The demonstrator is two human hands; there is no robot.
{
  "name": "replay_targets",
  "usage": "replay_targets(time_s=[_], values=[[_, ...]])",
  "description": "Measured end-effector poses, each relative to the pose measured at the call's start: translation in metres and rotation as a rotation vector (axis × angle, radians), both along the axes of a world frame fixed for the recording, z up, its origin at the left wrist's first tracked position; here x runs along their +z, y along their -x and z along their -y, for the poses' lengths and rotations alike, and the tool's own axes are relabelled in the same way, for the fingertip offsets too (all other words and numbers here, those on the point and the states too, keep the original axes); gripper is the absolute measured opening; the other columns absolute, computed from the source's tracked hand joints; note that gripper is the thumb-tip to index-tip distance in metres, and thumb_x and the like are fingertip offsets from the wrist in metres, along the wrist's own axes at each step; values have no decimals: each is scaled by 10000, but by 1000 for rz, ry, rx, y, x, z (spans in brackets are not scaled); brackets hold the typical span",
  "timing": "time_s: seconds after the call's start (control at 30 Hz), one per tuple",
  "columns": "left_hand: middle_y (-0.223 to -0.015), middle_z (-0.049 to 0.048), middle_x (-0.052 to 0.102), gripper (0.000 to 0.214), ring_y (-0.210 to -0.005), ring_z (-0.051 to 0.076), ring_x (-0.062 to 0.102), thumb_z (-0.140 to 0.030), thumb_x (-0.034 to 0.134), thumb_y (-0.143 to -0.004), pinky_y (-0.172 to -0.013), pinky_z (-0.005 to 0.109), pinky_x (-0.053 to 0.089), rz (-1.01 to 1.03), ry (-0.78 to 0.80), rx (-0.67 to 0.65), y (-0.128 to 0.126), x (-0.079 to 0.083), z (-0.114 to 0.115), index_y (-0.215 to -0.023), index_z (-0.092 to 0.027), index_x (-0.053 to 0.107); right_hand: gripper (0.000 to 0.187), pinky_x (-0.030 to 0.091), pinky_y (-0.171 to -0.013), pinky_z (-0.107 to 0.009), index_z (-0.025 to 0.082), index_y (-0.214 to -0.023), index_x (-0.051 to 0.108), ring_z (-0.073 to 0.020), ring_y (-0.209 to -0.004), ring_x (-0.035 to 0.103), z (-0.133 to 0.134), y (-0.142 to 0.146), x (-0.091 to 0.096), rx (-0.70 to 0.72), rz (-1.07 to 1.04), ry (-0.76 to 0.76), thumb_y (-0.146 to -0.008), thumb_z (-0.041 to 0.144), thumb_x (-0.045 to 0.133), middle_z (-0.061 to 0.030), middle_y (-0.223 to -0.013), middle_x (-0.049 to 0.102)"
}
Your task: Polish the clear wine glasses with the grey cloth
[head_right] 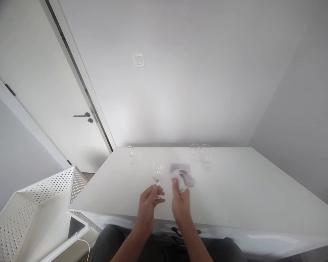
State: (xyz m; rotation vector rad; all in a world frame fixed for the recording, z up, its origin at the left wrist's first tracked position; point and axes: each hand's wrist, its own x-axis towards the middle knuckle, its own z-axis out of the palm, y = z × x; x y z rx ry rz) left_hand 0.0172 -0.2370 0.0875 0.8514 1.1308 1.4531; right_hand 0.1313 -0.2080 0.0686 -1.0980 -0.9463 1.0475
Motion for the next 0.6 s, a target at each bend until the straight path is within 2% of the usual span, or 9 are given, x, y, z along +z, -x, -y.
replay_targets(time_s=[0.07, 0.1, 0.2, 0.3, 0.37, 0.43, 0.5, 0.53, 0.6], values=[[-856, 77, 641, 444, -843, 186, 581, -577, 613, -907, -745, 294, 529, -32, -10, -41, -3, 1, -1, -859, -149, 721, 638, 521, -964, -437, 223, -1396, 584, -330, -1262, 571, 4, 5, -2, 242, 25, -18, -912, 638, 572, -133, -1325, 655], [-856, 80, 653, 445, -839, 192, 583, -574, 599, -916, -745, 303, 528, -64, -19, -53, -5, 1, -1, -889, -151, 733, 630, 529, -951, -441, 233, -1371, 599, -324, -1253, 579, 5, 7, -3, 299, 2, -17, -928, 671, 508, -131, -1320, 654], [-911, 104, 684, 411, -876, 226, 595, -521, 584, -928, -759, 330, 528, -226, -60, -50, -6, -2, -2, -939, -156, 771, 653, 550, -884, -445, 211, -1236, 656, -314, -1130, 639, 5, 9, -5, 323, -74, 17, -944, 727, 382, -149, -1194, 696], [-1070, 138, 688, 298, -976, 271, 593, -393, 600, -908, -794, 347, 517, -423, -144, -13, -1, -4, -4, -956, -179, 803, 518, 541, -743, -384, 214, -1183, 605, -270, -900, 667, 1, 5, 0, 386, -13, 49, -881, 634, 622, -98, -975, 724], [-1056, 142, 697, 231, -986, 284, 593, -304, 622, -869, -807, 353, 500, -526, -179, -19, 4, -2, -6, -935, -190, 812, 530, 514, -703, -344, 232, -1223, 526, -236, -819, 653, -3, 1, 4, 449, 49, 48, -844, 551, 716, -50, -909, 717], [-938, 126, 711, 203, -917, 274, 608, -237, 620, -842, -790, 352, 485, -588, -194, -139, 10, 2, -7, -897, -189, 810, 557, 505, -735, -343, 239, -1259, 484, -229, -828, 649, -8, -3, 4, 450, 99, 28, -840, 508, 733, -40, -937, 717], [-845, 107, 716, 200, -833, 255, 621, -209, 598, -844, -754, 347, 473, -632, -195, -261, 16, 7, -8, -835, -187, 797, 515, 493, -770, -353, 220, -1217, 528, -233, -851, 640, -12, -7, -1, 368, 141, 9, -839, 506, 729, -50, -955, 710], [-839, 105, 722, 200, -825, 254, 627, -220, 594, -854, -746, 346, 469, -644, -185, -227, 20, 9, -9, -820, -190, 789, 477, 483, -775, -353, 206, -1168, 565, -235, -855, 630, -14, -9, -5, 315, 144, 10, -843, 521, 717, -57, -947, 703], [-962, 112, 745, 184, -918, 270, 642, -286, 620, -876, -788, 353, 473, -616, -164, -31, 26, 14, -11, -892, -206, 785, 428, 463, -765, -346, 188, -1063, 626, -237, -860, 610, -15, -12, -11, 286, 73, 64, -855, 556, 688, -69, -933, 693]])
